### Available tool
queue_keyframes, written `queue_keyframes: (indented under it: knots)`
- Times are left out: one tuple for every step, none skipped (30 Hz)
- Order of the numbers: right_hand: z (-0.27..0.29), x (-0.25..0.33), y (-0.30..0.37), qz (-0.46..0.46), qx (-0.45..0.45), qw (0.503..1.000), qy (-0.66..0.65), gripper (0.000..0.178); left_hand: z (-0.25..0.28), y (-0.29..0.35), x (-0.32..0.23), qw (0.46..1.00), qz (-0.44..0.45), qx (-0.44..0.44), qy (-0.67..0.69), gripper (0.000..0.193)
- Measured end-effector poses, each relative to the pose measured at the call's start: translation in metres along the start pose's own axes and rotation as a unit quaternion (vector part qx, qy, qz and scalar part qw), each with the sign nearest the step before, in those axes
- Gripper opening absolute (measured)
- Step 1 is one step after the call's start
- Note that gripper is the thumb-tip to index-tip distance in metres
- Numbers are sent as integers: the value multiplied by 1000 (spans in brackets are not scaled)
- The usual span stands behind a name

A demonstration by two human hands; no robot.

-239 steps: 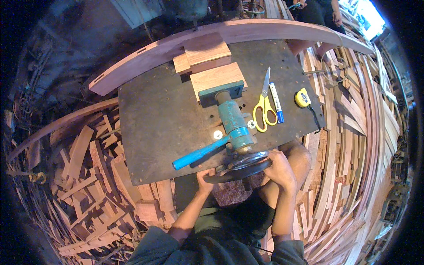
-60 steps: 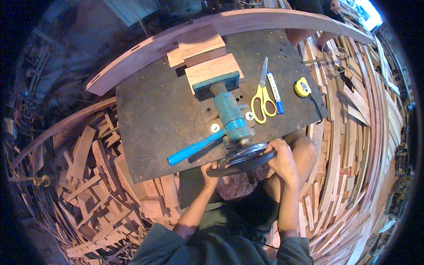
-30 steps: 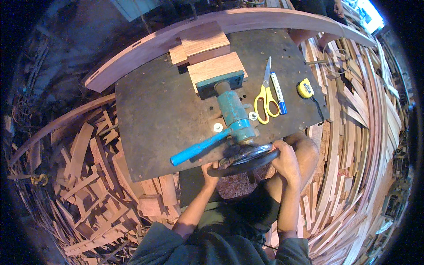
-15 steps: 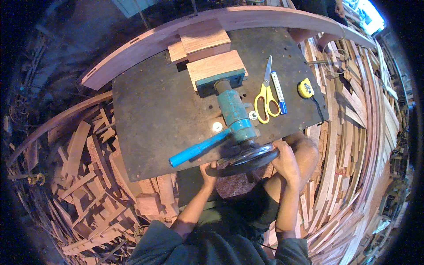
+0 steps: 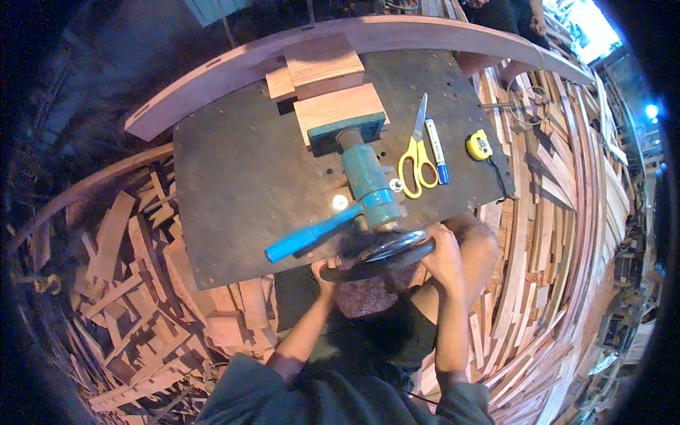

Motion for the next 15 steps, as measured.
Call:
queue_keyframes:
  knots:
    - [-1,-4,0,-10,9,1000,-2,4,5,6,2,998,-48,-32,-40,39]
    - [-4,-5,-1,-20,19,1000,-4,4,12,6,7,996,-55,-26,-63,38]
    - [-3,-3,2,-18,-1,1000,-6,3,12,7,6,995,-58,-19,-82,37]
    - [-2,1,5,-16,-20,1000,-7,3,14,4,9,996,-21,26,-83,37]
    - [-1,6,7,-13,-39,999,-8,3,14,3,12,994,17,69,-84,38]
    - [2,8,8,-7,-59,998,-8,4,7,-1,4,987,-33,79,-136,38]
    - [3,9,8,6,-53,999,3,4,-1,-5,-5,975,-83,87,-188,38]
    - [4,10,9,20,-47,999,14,4,-8,-6,-14,957,-133,95,-238,38]
    - [3,12,7,36,-42,998,18,4,-7,-6,-16,968,-106,83,-210,39]
    - [3,11,5,35,-31,999,14,4,-6,-4,-19,978,-80,70,-181,40]
    - [3,9,3,33,-20,999,11,4,-7,-4,-21,985,-54,59,-151,42]
    - [2,6,5,26,-10,1000,9,4,-7,-2,-21,988,-42,50,-143,41]
    - [1,3,4,23,-14,1000,6,4,-7,-1,-21,990,-30,41,-134,41]
    - [-3,-1,1,19,-19,1000,3,4,-5,-1,-22,991,-18,32,-126,41]
    - [-2,1,-1,18,-24,1000,4,4,-11,-6,-31,989,-43,43,-132,41]
Point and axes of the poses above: each hand's wrist, its own y-axis away from the middle knuckle, its own z-axis out of the back of the hand, x = y × z, the point moved 5 cm from there along -y, towards the middle knuckle, and after that the axes turned 11 degrees about -z, right-handed, at the moved point
